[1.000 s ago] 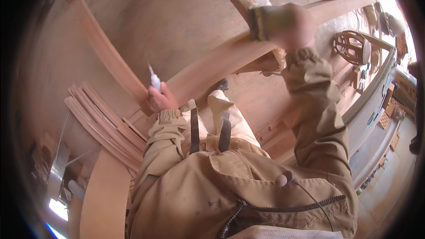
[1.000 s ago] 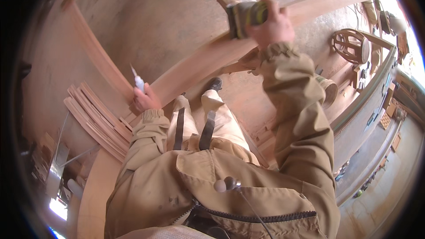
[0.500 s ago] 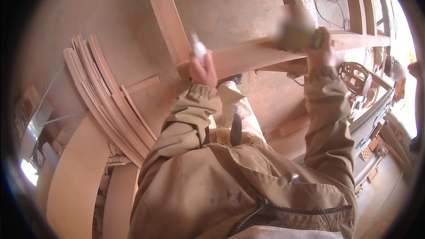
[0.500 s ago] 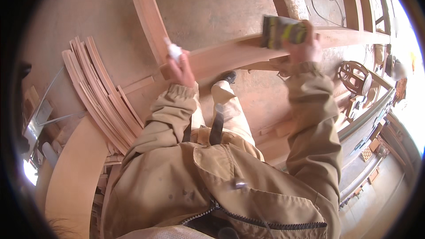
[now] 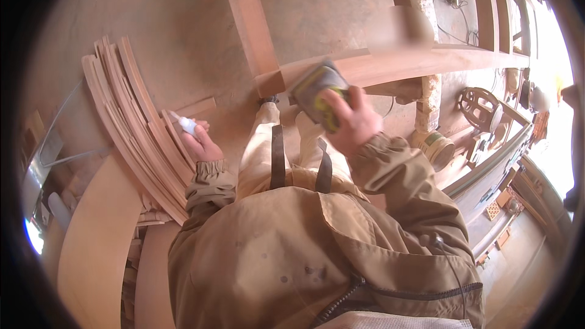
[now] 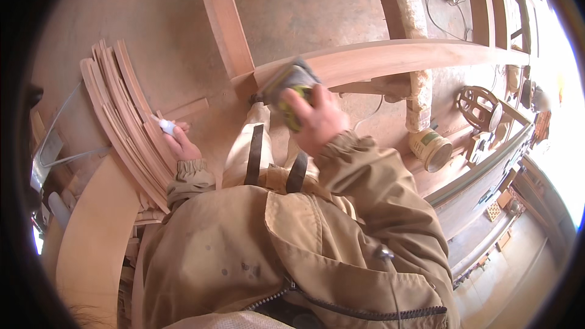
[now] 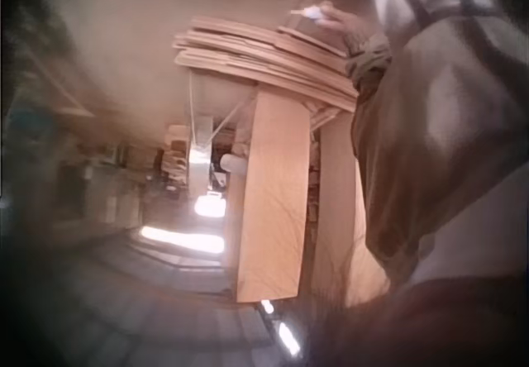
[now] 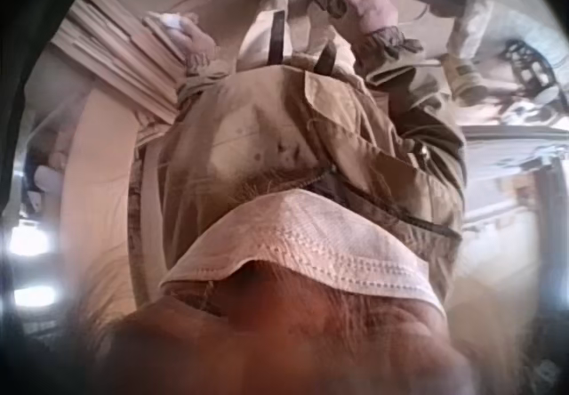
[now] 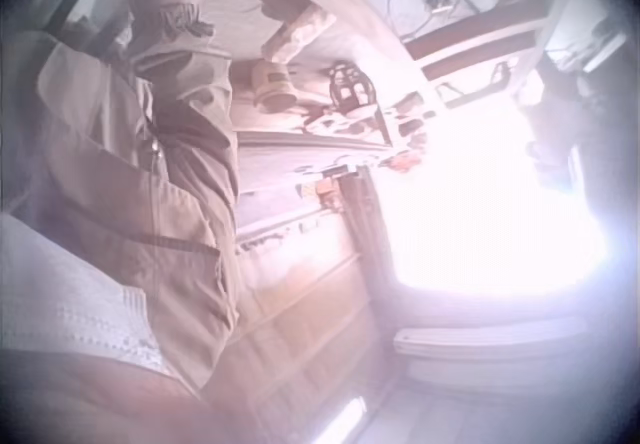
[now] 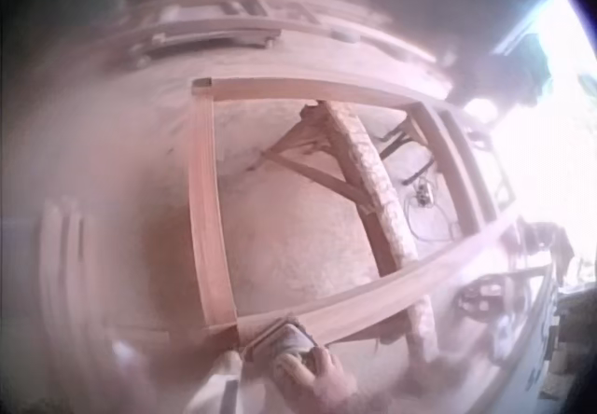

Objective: The person uses a handheld electric sander to smooth the surfaces of a large wooden frame structure. They move the sander along various edges and flat sections of the frame, occasionally repositioning their hands to reach different areas.

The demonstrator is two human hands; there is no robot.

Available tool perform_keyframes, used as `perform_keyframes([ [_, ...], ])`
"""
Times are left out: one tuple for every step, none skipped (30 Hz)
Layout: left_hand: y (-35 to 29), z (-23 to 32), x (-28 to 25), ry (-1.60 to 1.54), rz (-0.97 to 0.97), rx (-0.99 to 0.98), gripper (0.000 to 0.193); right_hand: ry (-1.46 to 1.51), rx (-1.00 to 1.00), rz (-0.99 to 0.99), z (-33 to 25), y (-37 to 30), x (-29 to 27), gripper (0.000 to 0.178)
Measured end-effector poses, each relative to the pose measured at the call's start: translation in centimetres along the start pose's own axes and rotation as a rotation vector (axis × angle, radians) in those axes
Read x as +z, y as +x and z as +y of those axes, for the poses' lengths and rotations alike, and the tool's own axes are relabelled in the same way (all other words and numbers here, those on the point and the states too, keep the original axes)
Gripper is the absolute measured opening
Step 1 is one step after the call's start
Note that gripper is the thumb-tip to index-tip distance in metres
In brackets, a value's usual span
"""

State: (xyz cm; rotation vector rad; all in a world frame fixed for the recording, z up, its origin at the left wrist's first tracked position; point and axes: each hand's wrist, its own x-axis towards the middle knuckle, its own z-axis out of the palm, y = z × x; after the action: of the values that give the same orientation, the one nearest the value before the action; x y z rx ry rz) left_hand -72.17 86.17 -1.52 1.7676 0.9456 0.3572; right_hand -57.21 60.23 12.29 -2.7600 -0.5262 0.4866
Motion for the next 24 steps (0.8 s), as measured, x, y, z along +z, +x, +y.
perform_keyframes([
  [-0.4, -0.2, 0.1, -0.024, -0.014, -0.032, 0.036, -0.021, 0.006, 0.008, 1.3, -0.9, -0.2, 0.056],
  [-0.7, -0.5, 0.1, -0.008, -0.027, -0.011, 0.037, -0.054, 0.013, 0.029, 2.6, -1.6, -0.3, 0.057],
  [-1.0, -0.7, 0.1, -0.01, -0.037, -0.02, 0.037, -0.085, 0.018, 0.048, 3.1, -1.6, -0.9, 0.057],
  [-1.3, -0.8, 0.1, -0.012, -0.046, -0.03, 0.037, -0.058, 0.012, 0.073, 3.5, -1.3, -1.3, 0.055],
  [-1.4, -1.0, 0.1, -0.015, -0.055, -0.039, 0.037, -0.062, 0.039, 0.04, 3.4, -1.1, -1.4, 0.057],
  [-1.5, -1.3, 0.1, -0.019, -0.064, -0.038, 0.037, -0.077, 0.008, 0.001, 2.6, -0.4, -1.3, 0.057],
  [-1.4, -1.6, 0.2, -0.031, -0.064, -0.037, 0.037, -0.095, -0.021, -0.03, 1.7, 0.3, -1.0, 0.058],
  [-1.4, -1.9, 0.2, -0.043, -0.065, -0.034, 0.037, -0.113, -0.129, -0.026, 0.8, 0.6, -0.1, 0.056],
  [-1.4, -2.1, 0.1, -0.05, -0.059, -0.032, 0.037, -0.073, -0.203, -0.062, -0.7, 1.5, 0.3, 0.053],
  [-1.4, -1.9, 0.0, -0.072, -0.065, -0.044, 0.037, -0.11, -0.236, -0.115, -2.1, 2.0, 0.5, 0.053],
  [-1.3, -1.7, -0.1, -0.093, -0.072, -0.056, 0.037, -0.146, -0.268, -0.168, -2.8, 2.2, 0.7, 0.052],
  [-1.1, -1.4, -0.1, -0.122, -0.072, -0.067, 0.037, -0.157, -0.274, -0.161, -2.6, 2.2, 0.5, 0.052],
  [-1.0, -1.2, -0.1, -0.121, -0.067, -0.056, 0.037, -0.164, -0.278, -0.155, -1.9, 1.8, 0.5, 0.052],
  [-0.9, -0.9, -0.1, -0.12, -0.062, -0.044, 0.036, -0.169, -0.282, -0.15, -0.8, 1.3, 0.4, 0.052],
  [-1.0, -0.9, -0.3, -0.116, -0.056, -0.035, 0.036, -0.067, -0.278, -0.101, 1.0, 0.5, 0.3, 0.048],
  [-1.1, -1.2, -0.7, -0.116, -0.055, -0.051, 0.036, -0.117, -0.303, -0.051, 2.6, 0.0, -0.1, 0.049],
  [-1.2, -1.4, -0.7, -0.125, -0.057, -0.067, 0.036, -0.095, -0.246, -0.019, 3.8, -0.8, -0.8, 0.05],
  [-1.2, -1.5, -0.6, -0.134, -0.05, -0.075, 0.036, -0.107, -0.216, -0.006, 4.6, -0.8, -1.2, 0.05],
  [-1.3, -1.8, -0.6, -0.119, -0.049, -0.067, 0.035, -0.119, -0.183, 0.008, 5.2, -0.8, -1.2, 0.05],
  [-1.6, -2.3, -0.8, -0.104, -0.051, -0.058, 0.033, -0.096, -0.154, -0.011, 5.6, -0.8, -1.0, 0.05],
  [-2.0, -2.4, -0.7, -0.092, -0.067, -0.048, 0.031, -0.077, -0.11, -0.028, 4.2, -0.3, -1.2, 0.05],
  [-2.0, -1.8, -0.2, -0.104, -0.081, -0.057, 0.029, -0.061, -0.06, -0.035, 2.9, 0.0, -1.2, 0.051],
  [-1.9, -1.8, 0.3, -0.144, -0.091, -0.052, 0.029, -0.083, -0.091, 0.016, 1.9, 0.5, -0.7, 0.051],
  [-1.8, -2.6, 0.8, -0.19, -0.101, -0.049, 0.028, -0.067, -0.053, -0.028, 0.4, 1.3, -0.5, 0.049],
])
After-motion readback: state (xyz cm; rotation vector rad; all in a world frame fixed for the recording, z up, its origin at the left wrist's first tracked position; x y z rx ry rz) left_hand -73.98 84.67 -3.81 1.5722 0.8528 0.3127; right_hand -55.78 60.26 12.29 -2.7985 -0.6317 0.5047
